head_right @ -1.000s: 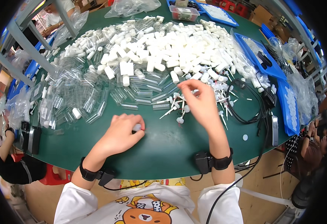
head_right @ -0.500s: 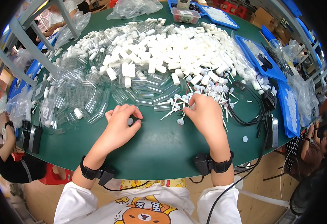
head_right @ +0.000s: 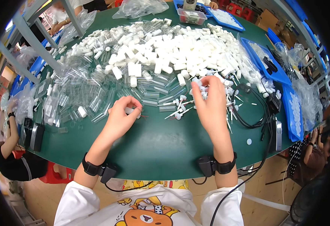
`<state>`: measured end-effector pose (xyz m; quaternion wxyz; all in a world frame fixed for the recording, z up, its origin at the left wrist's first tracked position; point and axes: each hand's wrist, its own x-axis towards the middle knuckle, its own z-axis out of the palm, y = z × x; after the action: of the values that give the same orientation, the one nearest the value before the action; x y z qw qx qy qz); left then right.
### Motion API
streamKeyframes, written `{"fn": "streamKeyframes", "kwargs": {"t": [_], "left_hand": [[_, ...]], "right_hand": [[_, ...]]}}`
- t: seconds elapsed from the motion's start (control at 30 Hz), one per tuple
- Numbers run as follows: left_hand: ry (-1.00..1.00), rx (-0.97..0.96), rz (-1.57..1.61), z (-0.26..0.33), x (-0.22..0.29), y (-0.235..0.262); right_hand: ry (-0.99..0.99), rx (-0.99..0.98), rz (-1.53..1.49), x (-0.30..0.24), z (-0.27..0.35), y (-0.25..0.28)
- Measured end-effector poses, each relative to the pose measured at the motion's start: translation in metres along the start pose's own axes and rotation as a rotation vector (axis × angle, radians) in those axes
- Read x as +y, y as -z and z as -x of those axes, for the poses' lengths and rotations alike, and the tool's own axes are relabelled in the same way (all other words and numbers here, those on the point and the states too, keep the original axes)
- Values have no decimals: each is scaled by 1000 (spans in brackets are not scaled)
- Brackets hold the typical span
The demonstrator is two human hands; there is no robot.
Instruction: The recorder is assembling small electronic components by inserting a white plastic sleeve over a motor and inserting a small white plastic gear piece.
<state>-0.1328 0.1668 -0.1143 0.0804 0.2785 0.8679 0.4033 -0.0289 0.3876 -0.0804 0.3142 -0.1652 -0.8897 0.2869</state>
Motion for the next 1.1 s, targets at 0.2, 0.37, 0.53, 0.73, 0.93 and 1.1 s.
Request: {"fn": "streamKeyframes", "kwargs": {"t": [0.2, 0.37, 0.53, 0.73, 0.93, 1.1], "left_hand": [[-32, 81, 184, -6, -10, -4], [-11, 61, 370, -8, -5, -5], [23, 64, 446, -4, -5, -8], [-30, 104, 382, 0, -4, -16], [-20, 79, 453, 1, -1, -11], [21, 10, 552, 0, 0, -11]], "right_hand": [[-123, -496, -396, -33, 3, -35], [57, -430, -378, -37, -19, -66], [89, -477, -492, -55, -56, -100], [174, -670, -418, -56, -79, -132], [205, -754, -395, -54, -80, -137], [84, -710, -573, -55, -80, -134]]}}
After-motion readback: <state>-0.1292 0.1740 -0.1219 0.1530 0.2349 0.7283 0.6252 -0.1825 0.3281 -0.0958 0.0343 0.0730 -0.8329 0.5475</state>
